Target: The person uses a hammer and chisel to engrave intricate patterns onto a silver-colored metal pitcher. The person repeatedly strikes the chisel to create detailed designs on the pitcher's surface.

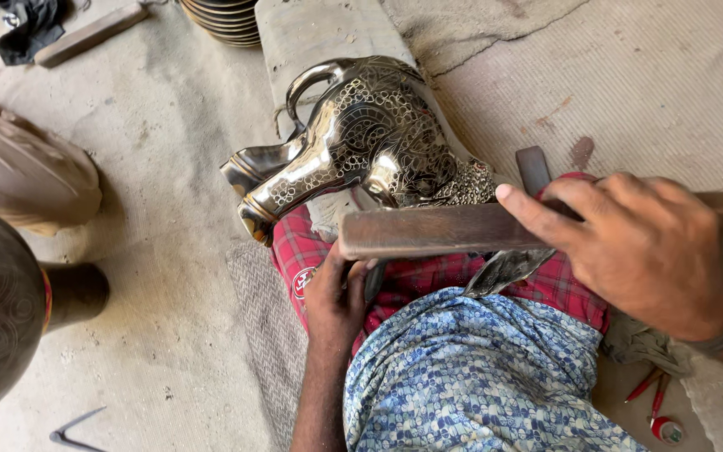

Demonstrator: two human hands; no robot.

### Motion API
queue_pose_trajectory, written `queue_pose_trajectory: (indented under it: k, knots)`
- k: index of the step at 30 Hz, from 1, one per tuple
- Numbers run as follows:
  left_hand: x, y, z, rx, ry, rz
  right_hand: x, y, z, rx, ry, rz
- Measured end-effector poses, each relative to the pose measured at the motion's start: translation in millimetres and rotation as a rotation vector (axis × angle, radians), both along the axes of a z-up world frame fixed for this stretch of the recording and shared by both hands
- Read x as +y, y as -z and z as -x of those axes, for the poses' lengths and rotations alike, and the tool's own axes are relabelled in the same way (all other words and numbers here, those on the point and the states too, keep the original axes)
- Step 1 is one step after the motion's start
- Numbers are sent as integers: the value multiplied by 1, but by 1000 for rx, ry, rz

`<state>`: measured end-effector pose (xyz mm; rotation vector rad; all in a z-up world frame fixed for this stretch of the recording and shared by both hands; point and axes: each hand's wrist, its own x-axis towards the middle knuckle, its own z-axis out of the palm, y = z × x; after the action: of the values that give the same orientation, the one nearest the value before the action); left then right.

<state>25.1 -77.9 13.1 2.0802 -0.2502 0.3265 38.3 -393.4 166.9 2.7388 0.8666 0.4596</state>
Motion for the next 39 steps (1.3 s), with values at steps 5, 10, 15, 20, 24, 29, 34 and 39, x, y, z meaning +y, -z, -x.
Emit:
queue_pose_trajectory:
  k: [5,10,15,20,24,29,34,39]
  knots:
    - [-1,-7,0,74,13,-15,-4,6,1,208,-23,-213]
    - [-1,-7,-2,63,16,-65,-19,20,3,252,-39,-423]
    - [0,-9,-8,37,48,-55,-26,23,8,277,99,-140]
    - [2,-14,-3,68,37,-58,-13,16,15,219,68,-234]
    - [0,-17,-7,45,62,-47,-9,10,14,261,-65,-705]
    - [0,-15,2,-38,19,104,-16,7,27,150,172,9]
    - [1,-15,30,-22,-299,403,-26,1,7,308,236,-375]
    - [-29,0,30,63,-385,472,-20,-3,-19,263,24,-469]
